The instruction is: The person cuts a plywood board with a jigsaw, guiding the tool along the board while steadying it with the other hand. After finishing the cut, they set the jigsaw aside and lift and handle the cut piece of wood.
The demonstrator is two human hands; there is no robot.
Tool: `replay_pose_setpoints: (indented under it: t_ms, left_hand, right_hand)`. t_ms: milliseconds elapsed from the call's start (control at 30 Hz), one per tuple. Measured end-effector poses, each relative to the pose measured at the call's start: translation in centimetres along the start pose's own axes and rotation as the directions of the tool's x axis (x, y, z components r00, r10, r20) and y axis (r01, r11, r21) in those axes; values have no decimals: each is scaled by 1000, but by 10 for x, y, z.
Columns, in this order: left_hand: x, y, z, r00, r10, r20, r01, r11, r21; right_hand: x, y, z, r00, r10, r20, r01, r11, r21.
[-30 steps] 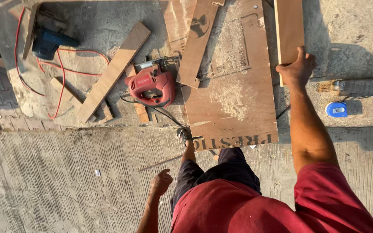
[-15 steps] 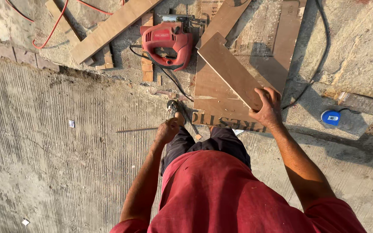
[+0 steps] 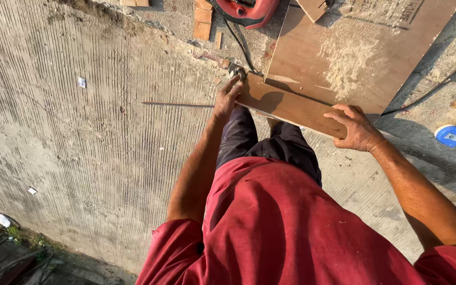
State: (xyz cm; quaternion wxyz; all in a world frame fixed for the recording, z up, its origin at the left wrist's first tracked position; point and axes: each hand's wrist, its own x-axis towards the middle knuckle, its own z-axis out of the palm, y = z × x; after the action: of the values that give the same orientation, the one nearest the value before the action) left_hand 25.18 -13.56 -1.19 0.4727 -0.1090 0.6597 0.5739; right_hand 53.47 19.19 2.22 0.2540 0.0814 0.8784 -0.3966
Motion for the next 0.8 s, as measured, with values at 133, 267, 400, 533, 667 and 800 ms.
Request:
replay_pose_setpoints:
  t_ms: [133, 267, 400, 533, 667, 800]
  left_hand:
    - [-2, -22, 2, 993, -118, 10, 114, 974, 193]
    - [-3, -41, -1, 992, -129, 0, 126, 967, 224]
    - [12, -51, 2, 981, -194, -5, 191, 961, 199]
    - [26, -54, 4, 970, -211, 125, 185, 965, 186]
    - [35, -55, 10, 893, -447, 49, 432, 884, 182]
    - [39, -46, 21, 877, -468, 108, 441, 875, 201]
  right_hand:
    - [0, 12, 3, 989, -24, 146, 24, 1000, 3]
    - [1, 22, 10, 977, 32, 211, -15, 997, -81]
    - [0, 25, 17, 980, 8, 201, 25, 987, -161]
    - [-3, 20, 24, 986, 27, 162, 16, 965, -262]
    - [-10, 17, 19, 981, 111, 159, -58, 950, -306]
    - [-12, 16, 10, 968, 177, 179, -116, 945, -306]
